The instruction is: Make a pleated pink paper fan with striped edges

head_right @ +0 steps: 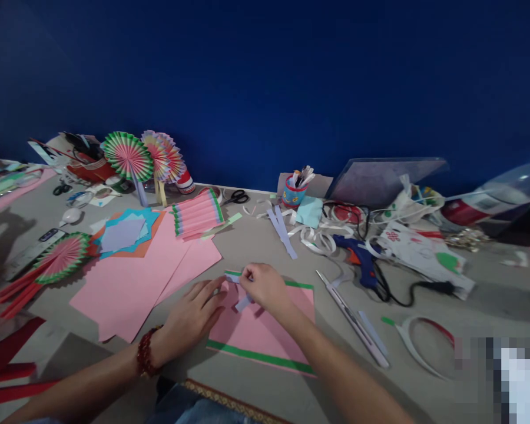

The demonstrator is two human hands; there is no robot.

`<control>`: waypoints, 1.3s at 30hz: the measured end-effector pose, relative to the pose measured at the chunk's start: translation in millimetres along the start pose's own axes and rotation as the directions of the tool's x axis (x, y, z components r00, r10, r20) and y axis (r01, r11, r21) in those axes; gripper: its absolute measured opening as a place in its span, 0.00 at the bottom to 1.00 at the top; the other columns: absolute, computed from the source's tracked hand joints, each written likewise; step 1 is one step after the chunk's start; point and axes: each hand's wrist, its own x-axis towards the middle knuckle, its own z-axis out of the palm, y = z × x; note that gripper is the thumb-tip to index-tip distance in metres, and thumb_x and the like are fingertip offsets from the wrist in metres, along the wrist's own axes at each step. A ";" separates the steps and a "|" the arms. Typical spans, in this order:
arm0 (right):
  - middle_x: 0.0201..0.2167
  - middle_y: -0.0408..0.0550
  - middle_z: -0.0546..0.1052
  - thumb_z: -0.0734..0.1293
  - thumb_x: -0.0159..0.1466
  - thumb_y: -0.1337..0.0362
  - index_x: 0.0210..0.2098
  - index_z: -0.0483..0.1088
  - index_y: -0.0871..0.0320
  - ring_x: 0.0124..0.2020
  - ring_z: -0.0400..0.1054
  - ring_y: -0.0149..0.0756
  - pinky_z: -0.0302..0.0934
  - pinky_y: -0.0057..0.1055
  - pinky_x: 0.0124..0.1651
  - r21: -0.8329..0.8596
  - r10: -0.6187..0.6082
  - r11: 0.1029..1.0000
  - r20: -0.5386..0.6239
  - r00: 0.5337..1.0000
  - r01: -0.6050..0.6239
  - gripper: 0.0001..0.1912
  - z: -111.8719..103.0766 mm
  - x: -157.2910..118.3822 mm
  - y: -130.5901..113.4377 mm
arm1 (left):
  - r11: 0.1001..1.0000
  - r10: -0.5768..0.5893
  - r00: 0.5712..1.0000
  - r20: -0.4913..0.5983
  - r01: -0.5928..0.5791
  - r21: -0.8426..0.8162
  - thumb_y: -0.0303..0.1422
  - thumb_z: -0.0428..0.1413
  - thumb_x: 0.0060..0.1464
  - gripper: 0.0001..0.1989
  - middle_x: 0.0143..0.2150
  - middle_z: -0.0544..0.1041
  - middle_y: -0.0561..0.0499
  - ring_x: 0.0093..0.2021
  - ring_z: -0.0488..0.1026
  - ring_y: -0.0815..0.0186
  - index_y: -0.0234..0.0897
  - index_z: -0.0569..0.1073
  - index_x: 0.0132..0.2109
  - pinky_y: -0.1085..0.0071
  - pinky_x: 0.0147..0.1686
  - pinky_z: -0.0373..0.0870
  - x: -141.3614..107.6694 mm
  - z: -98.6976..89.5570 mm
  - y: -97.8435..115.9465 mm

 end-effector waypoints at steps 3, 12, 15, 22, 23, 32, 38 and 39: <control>0.20 0.39 0.72 0.63 0.61 0.68 0.24 0.68 0.57 0.18 0.64 0.25 0.50 0.23 0.23 0.011 -0.004 1.000 0.005 1.000 0.004 0.09 -0.1 -0.4 0.0 | 1.000 0.010 1.000 -0.011 -0.010 0.011 0.27 0.51 0.63 0.12 0.61 0.71 0.38 0.50 0.71 0.55 0.31 0.72 0.52 0.57 0.49 0.71 -0.8 2.3 -0.4; 0.19 0.39 0.72 0.63 0.62 0.65 0.25 0.68 0.57 0.16 0.64 0.25 0.52 0.22 0.22 0.010 0.005 1.000 0.021 1.000 -0.005 0.09 -0.5 0.2 -0.4 | 1.000 -0.004 1.000 -0.019 0.004 -0.004 0.26 0.50 0.63 0.10 0.60 0.73 0.39 0.50 0.72 0.56 0.32 0.72 0.50 0.57 0.48 0.72 0.4 0.2 1.5; 0.18 0.38 0.72 0.63 0.63 0.65 0.27 0.69 0.57 0.13 0.62 0.24 0.51 0.22 0.19 0.023 0.036 0.999 0.053 0.998 -0.037 0.08 -3.0 -2.0 -3.1 | 1.000 0.004 1.000 -0.012 -0.004 -0.010 0.26 0.51 0.63 0.10 0.60 0.73 0.40 0.51 0.72 0.55 0.32 0.72 0.50 0.57 0.48 0.72 1.4 -0.7 1.5; 0.22 0.38 0.74 0.61 0.64 0.64 0.32 0.68 0.56 0.09 0.59 0.23 0.51 0.22 0.14 0.046 0.053 0.997 0.081 0.995 -0.057 0.06 -6.7 -6.0 -4.0 | 1.000 0.011 1.000 -0.014 -0.011 0.003 0.25 0.51 0.62 0.10 0.60 0.73 0.40 0.50 0.71 0.55 0.32 0.72 0.49 0.57 0.48 0.72 1.4 1.0 1.2; 0.22 0.37 0.74 0.62 0.64 0.64 0.33 0.68 0.56 0.09 0.59 0.23 0.50 0.22 0.13 0.054 0.044 0.997 0.084 0.996 -0.049 0.05 -6.8 -6.1 -2.9 | 1.000 0.013 1.000 -0.014 -0.013 0.006 0.25 0.52 0.62 0.10 0.60 0.73 0.40 0.50 0.71 0.55 0.31 0.72 0.50 0.57 0.48 0.71 1.2 1.5 1.1; 0.26 0.40 0.76 0.62 0.61 0.65 0.38 0.65 0.56 0.23 0.74 0.30 0.66 0.23 0.25 0.364 -0.085 0.931 0.218 0.972 0.000 0.06 -14.4 -14.4 7.8 | 1.000 0.014 1.000 0.004 -0.014 0.021 0.27 0.51 0.63 0.10 0.60 0.73 0.40 0.50 0.71 0.56 0.33 0.71 0.50 0.58 0.48 0.71 -1.2 6.3 -1.1; 0.29 0.45 0.79 0.64 0.62 0.61 0.40 0.69 0.57 0.26 0.73 0.30 0.64 0.21 0.25 0.360 -0.001 0.930 0.196 0.981 -0.071 0.09 -31.6 -22.4 24.0 | 0.999 0.017 1.000 0.008 -0.018 0.041 0.26 0.51 0.63 0.11 0.59 0.74 0.40 0.50 0.72 0.55 0.32 0.72 0.51 0.57 0.50 0.71 -0.5 4.5 0.3; 0.29 0.45 0.79 0.64 0.62 0.60 0.41 0.69 0.57 0.26 0.73 0.30 0.63 0.21 0.24 0.359 0.004 0.930 0.187 0.982 -0.072 0.09 -33.8 -24.2 27.7 | 0.999 0.018 1.000 0.011 -0.019 0.044 0.26 0.51 0.63 0.11 0.58 0.74 0.40 0.51 0.72 0.55 0.32 0.72 0.51 0.57 0.50 0.71 -0.2 3.8 0.6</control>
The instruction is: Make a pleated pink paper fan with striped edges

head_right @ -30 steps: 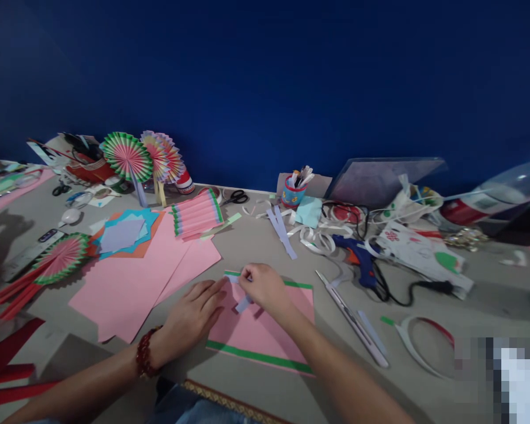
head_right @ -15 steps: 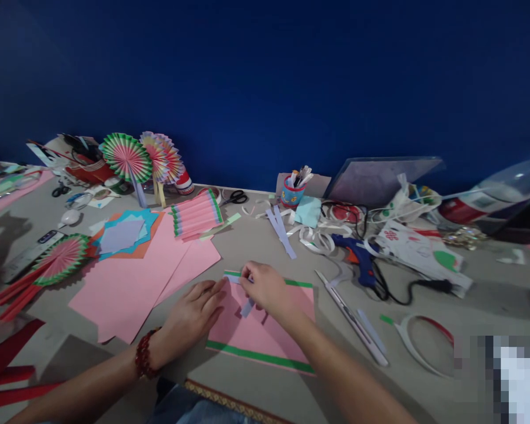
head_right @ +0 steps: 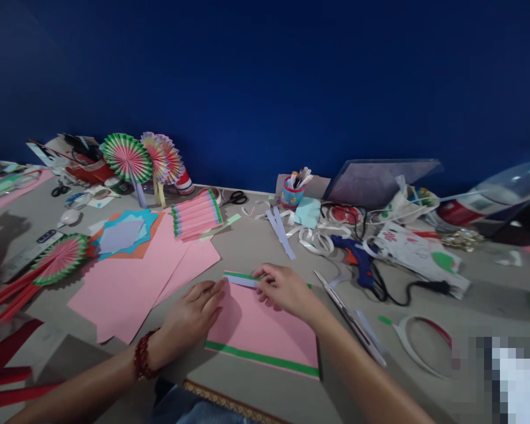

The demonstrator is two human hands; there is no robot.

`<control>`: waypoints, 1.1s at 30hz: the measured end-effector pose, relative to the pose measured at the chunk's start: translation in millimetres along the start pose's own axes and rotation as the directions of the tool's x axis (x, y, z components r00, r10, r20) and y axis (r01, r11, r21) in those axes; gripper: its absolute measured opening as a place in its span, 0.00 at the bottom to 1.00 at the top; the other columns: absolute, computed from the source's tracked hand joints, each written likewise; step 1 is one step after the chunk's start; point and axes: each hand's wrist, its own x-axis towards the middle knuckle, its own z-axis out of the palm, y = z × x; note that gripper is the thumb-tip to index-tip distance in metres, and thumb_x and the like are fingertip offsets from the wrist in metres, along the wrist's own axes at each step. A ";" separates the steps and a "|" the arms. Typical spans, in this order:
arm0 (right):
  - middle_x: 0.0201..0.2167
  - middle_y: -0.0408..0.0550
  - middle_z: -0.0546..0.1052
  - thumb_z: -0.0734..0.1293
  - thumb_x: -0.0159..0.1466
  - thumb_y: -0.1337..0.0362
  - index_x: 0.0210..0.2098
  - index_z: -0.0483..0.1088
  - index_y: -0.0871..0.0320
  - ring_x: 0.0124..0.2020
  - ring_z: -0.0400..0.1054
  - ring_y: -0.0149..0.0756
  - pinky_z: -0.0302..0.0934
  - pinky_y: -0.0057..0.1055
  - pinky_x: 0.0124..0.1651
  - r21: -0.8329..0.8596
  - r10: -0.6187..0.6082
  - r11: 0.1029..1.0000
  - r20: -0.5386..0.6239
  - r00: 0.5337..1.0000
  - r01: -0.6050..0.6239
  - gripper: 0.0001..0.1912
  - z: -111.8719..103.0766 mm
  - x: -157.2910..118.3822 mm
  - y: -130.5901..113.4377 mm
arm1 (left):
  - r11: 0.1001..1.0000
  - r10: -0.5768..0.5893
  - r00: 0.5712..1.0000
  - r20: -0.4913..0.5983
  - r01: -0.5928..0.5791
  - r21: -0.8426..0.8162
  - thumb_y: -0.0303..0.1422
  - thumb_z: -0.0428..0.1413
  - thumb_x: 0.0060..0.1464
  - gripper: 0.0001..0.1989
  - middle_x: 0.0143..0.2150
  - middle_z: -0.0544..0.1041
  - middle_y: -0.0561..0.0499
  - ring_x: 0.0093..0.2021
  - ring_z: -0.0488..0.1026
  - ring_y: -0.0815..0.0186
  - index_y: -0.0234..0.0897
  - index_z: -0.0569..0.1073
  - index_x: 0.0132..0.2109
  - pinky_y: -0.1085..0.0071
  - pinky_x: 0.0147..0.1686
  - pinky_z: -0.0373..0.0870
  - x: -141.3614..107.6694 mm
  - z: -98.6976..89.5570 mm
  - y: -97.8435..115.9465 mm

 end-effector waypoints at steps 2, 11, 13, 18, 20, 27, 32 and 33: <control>0.29 0.46 0.79 0.64 0.63 0.59 0.41 0.70 0.57 0.26 0.73 0.30 0.63 0.20 0.23 -0.002 0.006 1.000 -0.016 1.000 -0.006 0.10 -4.3 -4.1 6.3 | 1.000 0.001 1.000 0.012 -0.001 0.007 0.26 0.51 0.63 0.11 0.58 0.74 0.40 0.51 0.71 0.55 0.32 0.72 0.51 0.57 0.50 0.71 0.4 -1.3 0.5; 0.24 0.41 0.75 0.61 0.63 0.58 0.38 0.69 0.56 0.22 0.71 0.31 0.59 0.22 0.19 -0.121 0.012 0.992 -0.205 0.979 -0.037 0.10 -12.2 -22.0 39.5 | 1.000 -0.007 1.000 0.004 0.007 -0.015 0.26 0.51 0.63 0.12 0.59 0.74 0.40 0.51 0.71 0.56 0.32 0.71 0.52 0.59 0.50 0.72 1.0 -3.3 0.1; 0.23 0.40 0.74 0.59 0.64 0.59 0.38 0.69 0.55 0.22 0.70 0.31 0.59 0.24 0.22 -0.197 -0.035 0.980 -0.239 0.970 -0.013 0.10 -13.6 -26.0 43.2 | 0.999 -0.013 1.000 0.002 0.013 -0.030 0.26 0.52 0.63 0.12 0.59 0.73 0.41 0.51 0.70 0.56 0.32 0.71 0.52 0.59 0.50 0.72 0.8 -3.0 -0.2; 0.24 0.41 0.74 0.58 0.66 0.60 0.39 0.66 0.55 0.23 0.69 0.33 0.57 0.28 0.29 -0.453 -0.164 0.892 -0.344 0.925 -0.010 0.08 -8.9 -31.8 44.7 | 0.999 -0.017 1.000 0.015 0.018 -0.048 0.24 0.52 0.62 0.11 0.60 0.73 0.43 0.52 0.70 0.57 0.33 0.72 0.50 0.60 0.50 0.71 -0.3 -2.3 -1.3; 0.26 0.43 0.75 0.58 0.66 0.61 0.39 0.65 0.55 0.26 0.69 0.36 0.55 0.29 0.30 -0.539 -0.213 0.842 -0.379 0.901 -0.027 0.07 -5.1 -32.4 45.9 | 0.998 -0.022 1.000 0.011 0.023 -0.055 0.25 0.51 0.63 0.10 0.60 0.73 0.44 0.52 0.70 0.58 0.33 0.72 0.50 0.61 0.50 0.71 -0.5 -2.2 -1.4; 0.24 0.43 0.74 0.57 0.67 0.63 0.40 0.64 0.55 0.26 0.70 0.38 0.49 0.29 0.28 -0.660 -0.297 0.749 -0.410 0.862 -0.056 0.07 0.5 -30.0 52.6 | 0.998 -0.031 0.999 0.020 0.033 -0.062 0.26 0.50 0.64 0.13 0.60 0.74 0.46 0.51 0.70 0.58 0.34 0.71 0.53 0.60 0.49 0.72 -1.2 -2.1 -0.9; 0.24 0.42 0.73 0.57 0.65 0.65 0.41 0.65 0.56 0.26 0.69 0.37 0.48 0.29 0.27 -0.686 -0.311 0.724 -0.415 0.855 -0.069 0.07 0.1 -28.1 51.6 | 0.997 -0.040 0.998 0.050 0.043 -0.062 0.26 0.49 0.65 0.12 0.61 0.73 0.46 0.52 0.70 0.57 0.35 0.72 0.53 0.60 0.50 0.72 -0.8 -3.1 -1.2; 0.24 0.42 0.73 0.57 0.65 0.65 0.41 0.65 0.56 0.26 0.69 0.37 0.48 0.29 0.27 -0.686 -0.309 0.724 -0.417 0.855 -0.073 0.08 0.2 -28.2 51.2 | 0.997 -0.039 0.998 0.050 0.042 -0.060 0.26 0.49 0.65 0.12 0.60 0.73 0.46 0.52 0.70 0.57 0.35 0.72 0.53 0.60 0.50 0.72 -0.6 -3.4 -1.3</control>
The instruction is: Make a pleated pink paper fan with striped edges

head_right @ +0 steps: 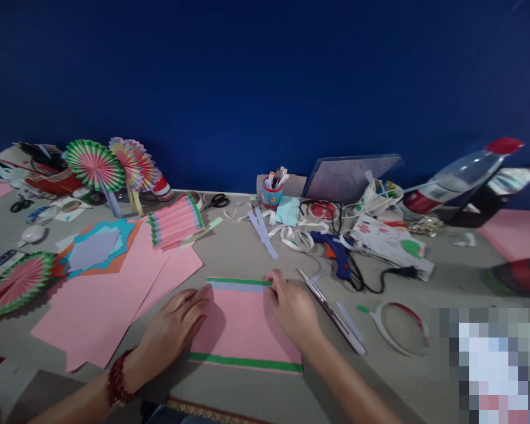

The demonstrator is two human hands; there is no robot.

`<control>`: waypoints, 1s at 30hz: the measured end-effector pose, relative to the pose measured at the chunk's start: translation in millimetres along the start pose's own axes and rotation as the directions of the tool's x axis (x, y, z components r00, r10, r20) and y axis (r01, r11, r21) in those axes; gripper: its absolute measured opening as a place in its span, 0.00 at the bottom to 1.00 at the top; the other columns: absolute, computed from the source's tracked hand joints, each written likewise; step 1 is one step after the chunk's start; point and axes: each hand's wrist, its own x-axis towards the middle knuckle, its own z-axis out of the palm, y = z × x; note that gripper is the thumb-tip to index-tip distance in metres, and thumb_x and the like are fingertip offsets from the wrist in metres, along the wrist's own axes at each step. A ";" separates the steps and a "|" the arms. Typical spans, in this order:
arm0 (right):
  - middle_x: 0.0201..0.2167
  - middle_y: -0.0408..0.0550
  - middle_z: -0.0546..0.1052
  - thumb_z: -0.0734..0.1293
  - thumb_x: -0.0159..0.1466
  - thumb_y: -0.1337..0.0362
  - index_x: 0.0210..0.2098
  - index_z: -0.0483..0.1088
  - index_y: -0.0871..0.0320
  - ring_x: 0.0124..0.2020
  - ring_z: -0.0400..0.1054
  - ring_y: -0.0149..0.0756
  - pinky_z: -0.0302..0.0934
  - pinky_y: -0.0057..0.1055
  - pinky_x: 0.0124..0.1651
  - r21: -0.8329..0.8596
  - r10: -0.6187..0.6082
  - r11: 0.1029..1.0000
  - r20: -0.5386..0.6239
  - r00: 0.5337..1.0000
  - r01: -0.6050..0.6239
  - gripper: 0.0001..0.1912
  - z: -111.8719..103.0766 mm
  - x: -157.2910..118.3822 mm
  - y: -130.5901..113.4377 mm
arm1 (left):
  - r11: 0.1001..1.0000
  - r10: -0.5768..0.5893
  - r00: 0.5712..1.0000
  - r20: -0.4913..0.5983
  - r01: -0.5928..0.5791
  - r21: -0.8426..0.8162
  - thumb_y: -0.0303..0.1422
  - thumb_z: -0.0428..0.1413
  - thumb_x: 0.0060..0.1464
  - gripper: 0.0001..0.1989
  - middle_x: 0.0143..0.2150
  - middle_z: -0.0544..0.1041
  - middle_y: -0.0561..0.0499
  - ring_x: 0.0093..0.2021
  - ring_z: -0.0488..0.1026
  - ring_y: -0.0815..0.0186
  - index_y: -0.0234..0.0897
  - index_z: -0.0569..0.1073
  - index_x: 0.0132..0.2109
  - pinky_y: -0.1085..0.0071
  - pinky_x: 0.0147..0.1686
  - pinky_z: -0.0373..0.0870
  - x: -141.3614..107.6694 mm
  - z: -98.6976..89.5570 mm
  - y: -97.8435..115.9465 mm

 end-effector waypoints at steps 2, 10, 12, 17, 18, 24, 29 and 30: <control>0.24 0.42 0.73 0.57 0.65 0.66 0.41 0.65 0.56 0.25 0.70 0.37 0.48 0.29 0.27 -0.001 0.011 1.000 0.003 1.000 -0.011 0.08 -0.4 -0.2 -0.4 | 1.000 0.004 1.000 0.003 -0.004 0.002 0.26 0.49 0.65 0.13 0.60 0.73 0.46 0.52 0.70 0.57 0.35 0.72 0.53 0.60 0.50 0.72 0.0 -0.4 -0.4; 0.24 0.42 0.75 0.58 0.65 0.68 0.40 0.66 0.56 0.25 0.70 0.35 0.47 0.29 0.26 -0.026 0.005 1.000 -0.026 1.000 -0.006 0.06 1.4 -0.3 -0.5 | 1.000 -0.001 1.000 0.019 0.001 0.014 0.27 0.50 0.64 0.14 0.62 0.72 0.47 0.53 0.70 0.57 0.36 0.71 0.55 0.59 0.52 0.71 -3.4 3.4 -1.6; 0.24 0.42 0.75 0.59 0.65 0.68 0.40 0.66 0.57 0.25 0.70 0.35 0.46 0.29 0.26 -0.043 0.011 0.999 -0.022 1.000 -0.012 0.06 1.9 0.0 -1.3 | 1.000 0.000 1.000 0.017 0.000 0.024 0.27 0.50 0.64 0.13 0.62 0.72 0.47 0.53 0.70 0.57 0.36 0.72 0.54 0.59 0.52 0.71 -3.9 4.4 -1.9; 0.24 0.43 0.76 0.60 0.65 0.69 0.40 0.67 0.57 0.27 0.70 0.36 0.44 0.29 0.26 -0.084 0.026 0.996 -0.001 1.000 -0.026 0.06 0.2 0.4 -3.9 | 0.999 0.004 1.000 0.007 -0.004 0.032 0.27 0.50 0.64 0.13 0.62 0.72 0.46 0.53 0.70 0.57 0.35 0.72 0.54 0.59 0.51 0.71 -2.5 3.3 -1.6; 0.24 0.43 0.76 0.60 0.65 0.69 0.40 0.67 0.57 0.27 0.70 0.36 0.44 0.29 0.26 -0.089 0.027 0.996 0.000 1.000 -0.027 0.06 -0.3 0.5 -4.3 | 1.000 0.005 1.000 0.000 -0.005 0.029 0.27 0.50 0.64 0.13 0.62 0.72 0.46 0.52 0.70 0.57 0.35 0.72 0.54 0.59 0.51 0.71 -1.8 2.3 -1.2; 0.23 0.42 0.75 0.60 0.65 0.69 0.40 0.67 0.57 0.25 0.70 0.35 0.43 0.29 0.26 -0.092 0.037 0.995 0.003 0.999 -0.037 0.06 -1.4 1.0 -4.8 | 1.000 0.016 0.999 -0.045 -0.015 0.011 0.27 0.49 0.65 0.13 0.59 0.75 0.45 0.51 0.71 0.57 0.34 0.71 0.55 0.61 0.49 0.72 1.7 -2.5 0.9; 0.23 0.42 0.75 0.60 0.66 0.68 0.41 0.67 0.57 0.24 0.70 0.35 0.44 0.29 0.25 -0.147 0.016 0.989 -0.001 1.000 -0.016 0.06 -1.3 -0.6 -5.2 | 1.000 0.004 0.999 -0.038 -0.005 -0.016 0.26 0.49 0.65 0.13 0.60 0.74 0.46 0.51 0.71 0.58 0.34 0.71 0.54 0.61 0.50 0.72 1.8 -3.4 0.5; 0.23 0.42 0.75 0.60 0.67 0.67 0.41 0.68 0.57 0.24 0.70 0.35 0.44 0.29 0.25 -0.183 0.022 0.983 -0.002 1.000 -0.022 0.06 -1.5 -1.6 -5.7 | 1.000 -0.001 0.999 -0.037 0.000 -0.025 0.26 0.49 0.65 0.13 0.60 0.74 0.46 0.52 0.71 0.58 0.34 0.71 0.54 0.61 0.50 0.72 1.8 -3.7 0.5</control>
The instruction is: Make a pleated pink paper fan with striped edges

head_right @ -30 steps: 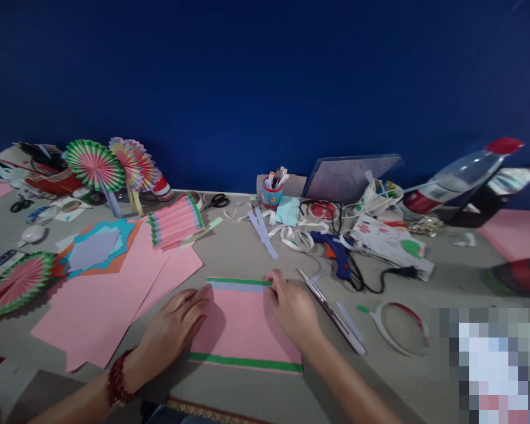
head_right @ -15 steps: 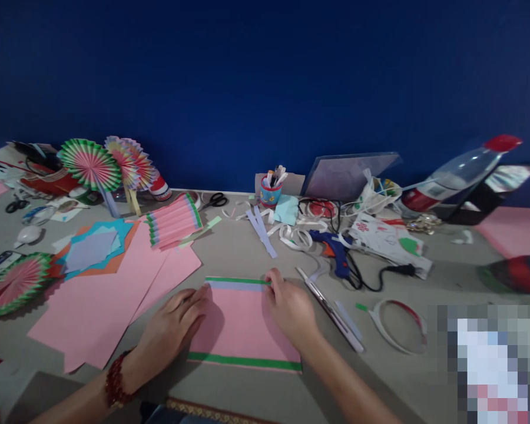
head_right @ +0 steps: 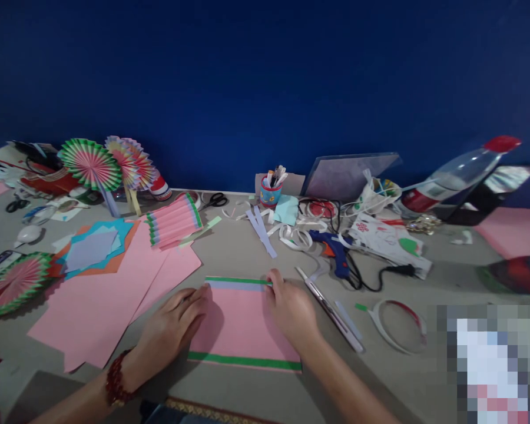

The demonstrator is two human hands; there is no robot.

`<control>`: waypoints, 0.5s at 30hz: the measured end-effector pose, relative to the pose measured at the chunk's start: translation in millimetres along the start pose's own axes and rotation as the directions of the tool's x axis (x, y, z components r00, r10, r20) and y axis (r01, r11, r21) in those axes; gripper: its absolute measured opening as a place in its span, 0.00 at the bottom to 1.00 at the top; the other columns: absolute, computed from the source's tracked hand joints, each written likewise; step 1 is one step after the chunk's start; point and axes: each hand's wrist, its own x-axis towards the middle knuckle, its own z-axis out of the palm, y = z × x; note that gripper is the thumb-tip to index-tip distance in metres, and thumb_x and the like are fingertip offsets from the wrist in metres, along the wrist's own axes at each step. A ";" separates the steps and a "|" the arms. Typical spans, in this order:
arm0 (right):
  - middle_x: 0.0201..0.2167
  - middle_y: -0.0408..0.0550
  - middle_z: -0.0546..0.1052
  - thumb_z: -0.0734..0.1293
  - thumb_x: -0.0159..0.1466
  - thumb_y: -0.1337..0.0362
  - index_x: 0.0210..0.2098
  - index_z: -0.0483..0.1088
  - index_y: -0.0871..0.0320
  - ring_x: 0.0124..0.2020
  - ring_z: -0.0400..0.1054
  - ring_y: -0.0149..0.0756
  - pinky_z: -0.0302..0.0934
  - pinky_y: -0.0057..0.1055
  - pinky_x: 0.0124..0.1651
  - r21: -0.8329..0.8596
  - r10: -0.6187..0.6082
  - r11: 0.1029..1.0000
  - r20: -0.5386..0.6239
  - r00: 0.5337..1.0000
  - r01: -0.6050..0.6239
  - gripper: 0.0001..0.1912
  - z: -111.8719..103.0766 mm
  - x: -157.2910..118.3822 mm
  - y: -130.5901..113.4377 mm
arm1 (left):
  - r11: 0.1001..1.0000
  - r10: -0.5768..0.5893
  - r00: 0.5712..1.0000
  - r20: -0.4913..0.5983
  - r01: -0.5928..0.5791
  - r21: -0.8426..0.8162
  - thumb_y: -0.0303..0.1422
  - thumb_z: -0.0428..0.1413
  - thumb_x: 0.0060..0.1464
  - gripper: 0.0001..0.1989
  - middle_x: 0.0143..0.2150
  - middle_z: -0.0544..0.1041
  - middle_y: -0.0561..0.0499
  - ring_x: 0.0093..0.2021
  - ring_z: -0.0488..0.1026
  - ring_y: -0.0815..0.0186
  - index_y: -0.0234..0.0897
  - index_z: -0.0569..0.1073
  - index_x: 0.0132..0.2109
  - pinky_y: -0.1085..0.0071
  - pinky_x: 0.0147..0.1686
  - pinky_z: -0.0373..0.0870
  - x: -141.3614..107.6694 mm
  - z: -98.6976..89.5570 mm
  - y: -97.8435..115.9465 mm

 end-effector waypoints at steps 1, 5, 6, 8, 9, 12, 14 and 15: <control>0.23 0.42 0.76 0.60 0.67 0.67 0.42 0.69 0.57 0.23 0.69 0.35 0.44 0.30 0.25 -0.043 0.006 0.999 -0.006 1.000 -0.007 0.07 -0.4 -1.2 -0.4 | 1.000 -0.004 1.000 -0.002 0.004 -0.008 0.27 0.49 0.65 0.13 0.59 0.74 0.46 0.52 0.71 0.58 0.35 0.71 0.54 0.61 0.51 0.72 0.0 -0.4 0.1; 0.31 0.45 0.79 0.61 0.67 0.69 0.40 0.71 0.55 0.28 0.71 0.35 0.47 0.30 0.28 -0.182 -0.074 0.981 -0.064 0.995 0.062 0.07 -3.6 -7.0 -1.2 | 1.000 -0.018 1.000 -0.015 0.017 -0.021 0.28 0.49 0.65 0.13 0.59 0.74 0.46 0.53 0.72 0.59 0.35 0.70 0.55 0.61 0.53 0.72 0.8 -2.3 1.2; 0.33 0.45 0.78 0.61 0.67 0.71 0.38 0.72 0.55 0.29 0.71 0.35 0.49 0.31 0.29 -0.199 -0.116 0.975 -0.073 0.991 0.100 0.08 -4.5 -8.3 -0.9 | 0.999 -0.022 1.000 -0.010 0.022 -0.025 0.28 0.49 0.65 0.13 0.59 0.74 0.46 0.53 0.72 0.59 0.35 0.70 0.55 0.61 0.53 0.72 1.0 -2.7 1.4; 0.33 0.46 0.77 0.62 0.65 0.74 0.36 0.73 0.56 0.32 0.70 0.35 0.51 0.31 0.30 -0.228 -0.188 0.959 -0.073 0.979 0.167 0.10 -5.7 -10.7 0.7 | 0.999 -0.030 1.000 0.005 0.030 -0.035 0.28 0.48 0.65 0.13 0.59 0.74 0.45 0.54 0.72 0.59 0.36 0.70 0.54 0.62 0.54 0.72 0.9 -3.1 1.3; 0.33 0.46 0.77 0.62 0.64 0.76 0.36 0.73 0.56 0.32 0.70 0.36 0.52 0.31 0.31 -0.242 -0.214 0.951 -0.069 0.974 0.192 0.11 -5.8 -12.1 1.9 | 0.999 -0.031 0.999 0.009 0.032 -0.041 0.28 0.48 0.65 0.13 0.59 0.75 0.45 0.54 0.72 0.59 0.35 0.70 0.54 0.62 0.54 0.72 0.5 -3.1 0.9; 0.36 0.48 0.77 0.62 0.62 0.78 0.41 0.74 0.56 0.36 0.69 0.38 0.55 0.32 0.32 -0.292 -0.290 0.921 -0.066 0.955 0.259 0.15 -3.8 -18.0 6.8 | 0.998 -0.031 0.999 0.008 0.032 -0.054 0.28 0.48 0.65 0.13 0.58 0.75 0.44 0.54 0.72 0.58 0.36 0.71 0.54 0.60 0.55 0.72 -1.9 -3.4 -2.2; 0.41 0.50 0.78 0.63 0.61 0.79 0.47 0.74 0.58 0.39 0.69 0.40 0.58 0.33 0.34 -0.332 -0.341 0.894 -0.072 0.937 0.300 0.19 -1.5 -24.0 9.8 | 0.997 -0.047 0.999 0.012 0.047 -0.058 0.29 0.49 0.65 0.12 0.57 0.75 0.43 0.55 0.72 0.57 0.36 0.72 0.52 0.57 0.55 0.71 -2.4 -4.9 -4.2; 0.43 0.51 0.78 0.62 0.60 0.80 0.50 0.73 0.58 0.41 0.69 0.41 0.59 0.34 0.35 -0.352 -0.359 0.882 -0.071 0.931 0.313 0.22 -0.4 -27.2 10.8 | 0.997 -0.062 0.998 0.018 0.062 -0.055 0.29 0.49 0.64 0.12 0.56 0.75 0.42 0.55 0.72 0.56 0.35 0.72 0.51 0.56 0.55 0.71 -1.4 -6.2 -4.4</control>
